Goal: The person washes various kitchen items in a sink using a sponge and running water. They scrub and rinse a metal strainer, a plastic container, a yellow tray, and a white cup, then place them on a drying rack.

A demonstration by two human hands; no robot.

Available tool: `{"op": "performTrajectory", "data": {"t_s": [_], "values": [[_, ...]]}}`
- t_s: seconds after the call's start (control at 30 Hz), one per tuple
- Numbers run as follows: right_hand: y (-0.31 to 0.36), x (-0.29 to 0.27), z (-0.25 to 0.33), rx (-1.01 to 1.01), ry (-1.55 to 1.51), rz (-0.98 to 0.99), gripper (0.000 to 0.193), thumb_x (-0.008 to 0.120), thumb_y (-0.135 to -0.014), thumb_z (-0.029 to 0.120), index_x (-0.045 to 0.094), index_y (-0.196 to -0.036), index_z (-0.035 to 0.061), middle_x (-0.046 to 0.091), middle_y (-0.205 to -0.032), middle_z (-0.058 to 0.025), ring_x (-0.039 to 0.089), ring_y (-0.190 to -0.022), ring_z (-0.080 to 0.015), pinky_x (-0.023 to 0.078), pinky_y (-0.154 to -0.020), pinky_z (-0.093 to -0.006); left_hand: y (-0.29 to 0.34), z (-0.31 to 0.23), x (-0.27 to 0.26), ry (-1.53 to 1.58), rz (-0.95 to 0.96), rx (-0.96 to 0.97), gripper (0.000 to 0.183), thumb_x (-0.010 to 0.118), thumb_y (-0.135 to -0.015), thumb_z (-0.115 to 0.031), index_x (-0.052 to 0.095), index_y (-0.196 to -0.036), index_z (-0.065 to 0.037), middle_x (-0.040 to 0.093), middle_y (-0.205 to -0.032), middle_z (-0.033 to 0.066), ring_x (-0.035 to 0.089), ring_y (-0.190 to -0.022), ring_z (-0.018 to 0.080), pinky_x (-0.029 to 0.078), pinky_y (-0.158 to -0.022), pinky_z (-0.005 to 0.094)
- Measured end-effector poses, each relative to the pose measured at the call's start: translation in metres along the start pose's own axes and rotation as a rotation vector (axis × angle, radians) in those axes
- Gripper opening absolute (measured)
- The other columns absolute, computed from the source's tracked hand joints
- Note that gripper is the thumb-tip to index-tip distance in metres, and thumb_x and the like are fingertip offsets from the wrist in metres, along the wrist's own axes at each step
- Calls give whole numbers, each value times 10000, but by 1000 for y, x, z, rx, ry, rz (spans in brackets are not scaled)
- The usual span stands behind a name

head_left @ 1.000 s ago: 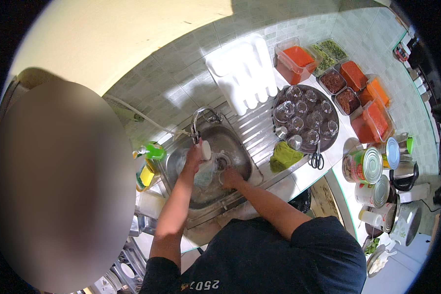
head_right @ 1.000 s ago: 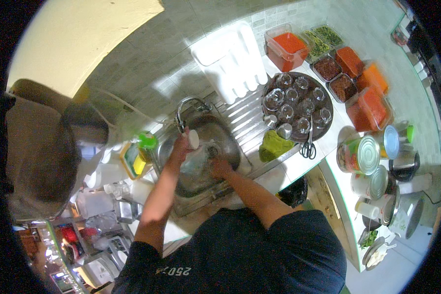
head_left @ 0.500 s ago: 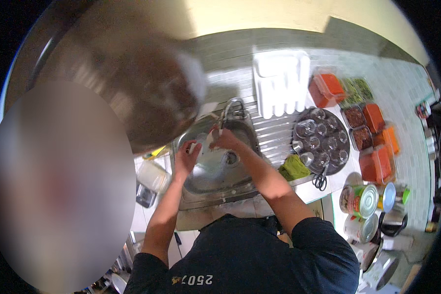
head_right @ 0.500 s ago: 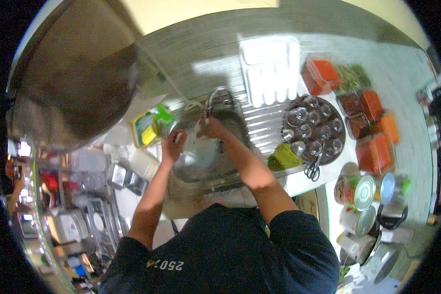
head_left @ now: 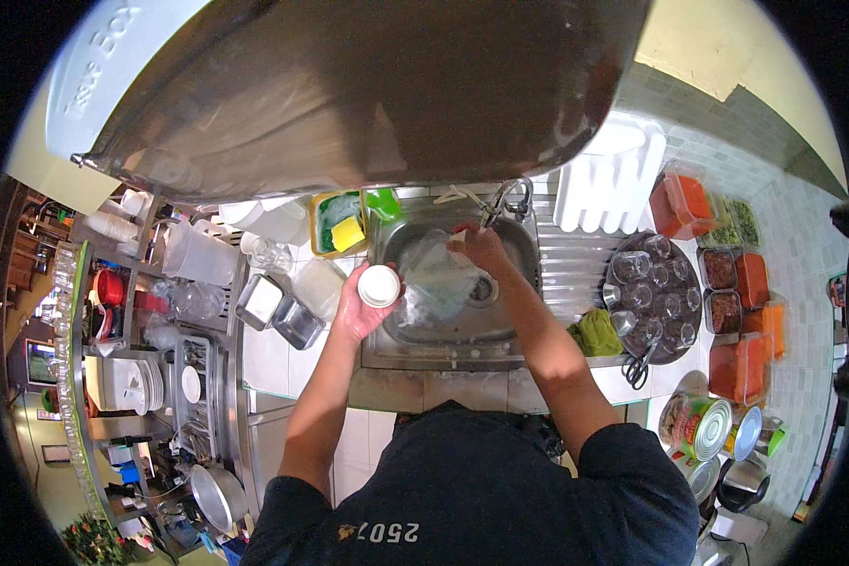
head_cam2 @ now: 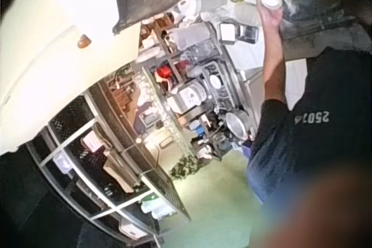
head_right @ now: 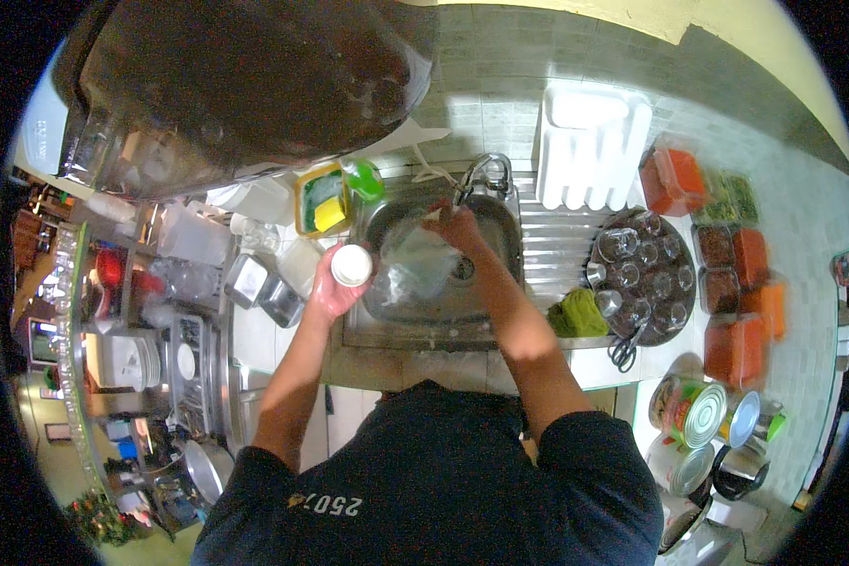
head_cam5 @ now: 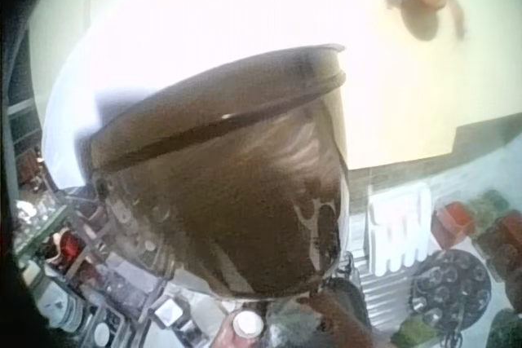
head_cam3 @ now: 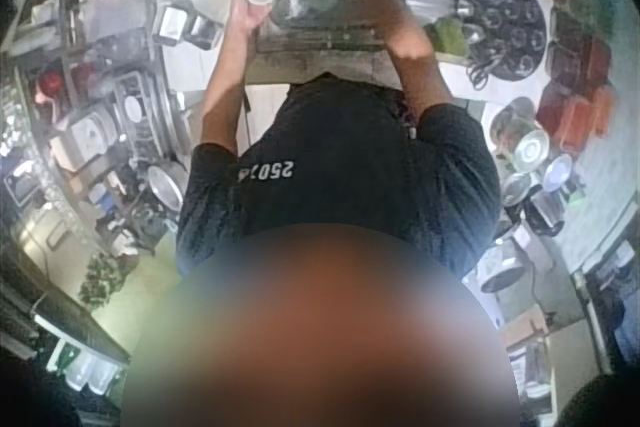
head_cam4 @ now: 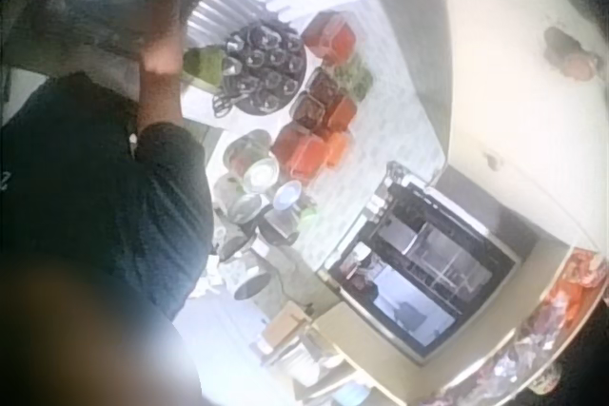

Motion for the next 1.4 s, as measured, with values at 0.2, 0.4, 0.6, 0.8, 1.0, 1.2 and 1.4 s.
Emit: {"op": "performTrajectory", "data": {"t_s": [0.2, 0.4, 0.6, 0.8, 1.0, 1.2, 1.4], "values": [[4, -9, 5, -85, 191, -9, 409, 677, -912, 415, 636, -1177, 106, 707, -1010, -153, 690, -874, -374, 543, -838, -490, -2, 1, -10, -193, -7, 77, 477, 577, -977, -414, 608, -1299, -64, 707, -1141, 137, 701, -995, 283, 605, -813, 438], [14, 11, -28, 610, -1250, 330, 473, 738, -872, 471, 626, -1208, 157, 695, -1036, -32, 686, -915, -243, 566, -724, -414, 1, -4, 22, -1373, -237, 465, 440, 804, -848, -218, 645, -1233, -75, 692, -1169, 110, 663, -1089, 292, 532, -958, 394], [-10, 21, -42, 511, -884, 238, 433, 818, -830, 297, 659, -1204, 149, 679, -1032, -30, 665, -901, -201, 535, -709, -360, 37, -20, 64, -1827, -120, 851, 539, 864, -712, -180, 657, -1203, -95, 603, -1215, 139, 591, -1161, 357, 490, -1013, 414], [-19, 3, -16, 120, -625, 117, 452, 843, -809, 222, 663, -1206, 105, 646, -941, -7, 599, -845, -164, 477, -777, -298, 54, -23, 63, -1878, -105, 787, 550, 850, -715, -186, 645, -1219, -107, 596, -1252, 149, 576, -1192, 362, 478, -1042, 415], [9, -9, -21, 26, -725, 41, 389, 822, -831, 229, 663, -1169, 122, 659, -959, -21, 628, -852, -179, 500, -761, -320, 60, -6, 57, -1839, -57, 822, 523, 851, -704, -177, 663, -1181, -75, 612, -1243, 146, 586, -1182, 354, 487, -1024, 411], [28, 11, -28, 757, -1524, 34, 301, 710, -883, 332, 663, -1121, 153, 676, -1048, -64, 649, -966, -261, 538, -728, -377, 45, 17, 50, -1593, -133, 813, 511, 877, -698, -105, 671, -1161, -43, 673, -1139, 146, 659, -1053, 318, 516, -948, 387], [-1, 18, -24, 390, -653, 251, 444, 702, -890, 372, 589, -1242, 126, 674, -1075, -48, 629, -1023, -242, 540, -731, -351, 28, 32, 31, -1433, -176, 741, 495, 873, -753, -95, 653, -1192, -29, 684, -1119, 132, 655, -1051, 244, 509, -938, 354]]}}
Point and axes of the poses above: each hand's wrist, its own y-axis away from the middle knuckle, its own x-axis out of the palm, z = x × y, the point moved 4 cm from there along -y, towards the middle knuckle
